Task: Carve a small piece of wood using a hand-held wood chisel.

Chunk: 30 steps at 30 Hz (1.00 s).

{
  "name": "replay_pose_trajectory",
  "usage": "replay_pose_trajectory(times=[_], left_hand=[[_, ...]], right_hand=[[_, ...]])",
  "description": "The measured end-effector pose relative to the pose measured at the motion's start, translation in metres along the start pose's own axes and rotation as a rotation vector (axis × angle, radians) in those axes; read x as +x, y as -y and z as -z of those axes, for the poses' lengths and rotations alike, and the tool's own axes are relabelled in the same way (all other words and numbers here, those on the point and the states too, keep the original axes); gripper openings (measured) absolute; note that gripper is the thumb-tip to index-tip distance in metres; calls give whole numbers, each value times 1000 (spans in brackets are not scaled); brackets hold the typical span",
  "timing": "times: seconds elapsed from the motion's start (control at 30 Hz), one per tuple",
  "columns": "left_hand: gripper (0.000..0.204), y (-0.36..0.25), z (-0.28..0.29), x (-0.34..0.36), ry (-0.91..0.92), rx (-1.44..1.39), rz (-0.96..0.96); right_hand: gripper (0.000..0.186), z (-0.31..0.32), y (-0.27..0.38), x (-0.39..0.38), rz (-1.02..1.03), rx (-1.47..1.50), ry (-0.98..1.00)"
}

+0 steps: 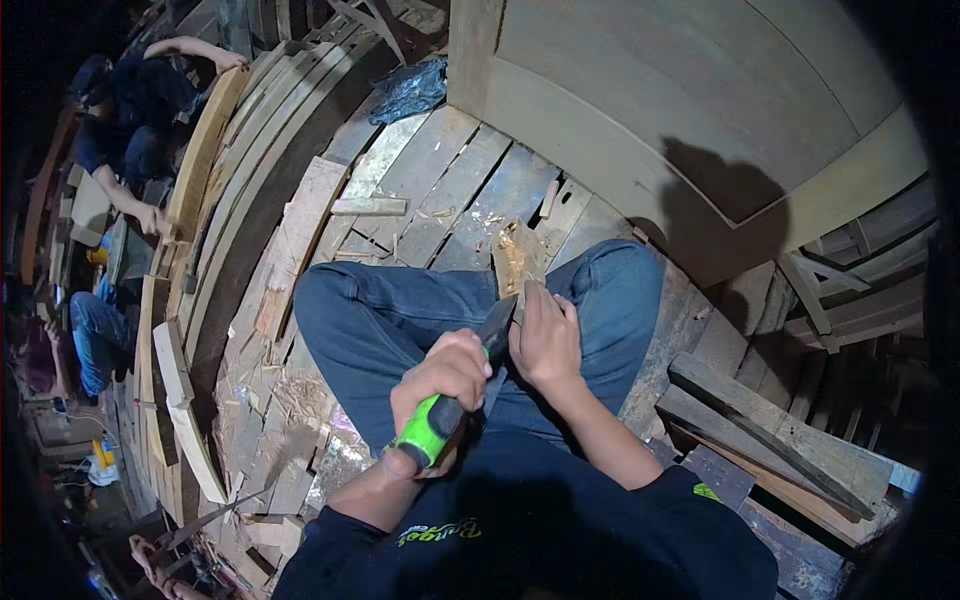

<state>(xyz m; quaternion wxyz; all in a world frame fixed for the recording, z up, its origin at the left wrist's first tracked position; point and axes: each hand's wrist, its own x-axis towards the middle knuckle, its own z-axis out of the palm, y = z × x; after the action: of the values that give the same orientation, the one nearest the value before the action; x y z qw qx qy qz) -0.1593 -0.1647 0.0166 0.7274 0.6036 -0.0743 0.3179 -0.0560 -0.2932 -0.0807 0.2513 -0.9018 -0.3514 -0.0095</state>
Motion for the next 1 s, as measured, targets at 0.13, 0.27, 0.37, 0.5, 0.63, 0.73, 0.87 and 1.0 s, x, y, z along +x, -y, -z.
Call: replay_pose_trajectory(times=[0.13, 0.27, 0.37, 0.5, 0.63, 0.73, 0.87, 1.0], left_hand=[[93, 9, 4, -9, 36, 67, -68], [95, 6, 2, -5, 21, 35, 1], [96, 5, 5, -7, 54, 38, 6], [94, 17, 1, -12, 57, 91, -80], [95, 10, 5, -10, 81, 59, -3], [95, 29, 5, -17, 67, 110, -85], [92, 20, 0, -11, -36, 54, 27], [93, 13, 4, -12, 177, 139, 1]], right_hand=[[60, 0, 3, 2, -30, 23, 20], [60, -2, 0, 0, 0, 20, -19], [58, 0, 0, 0, -30, -12, 45], [56, 1, 2, 2, -43, 27, 49], [58, 3, 1, 1, -29, -29, 71], [61, 5, 4, 3, -35, 77, 34], [58, 4, 3, 1, -14, 20, 21], [55, -5, 0, 1, 33, -26, -1]])
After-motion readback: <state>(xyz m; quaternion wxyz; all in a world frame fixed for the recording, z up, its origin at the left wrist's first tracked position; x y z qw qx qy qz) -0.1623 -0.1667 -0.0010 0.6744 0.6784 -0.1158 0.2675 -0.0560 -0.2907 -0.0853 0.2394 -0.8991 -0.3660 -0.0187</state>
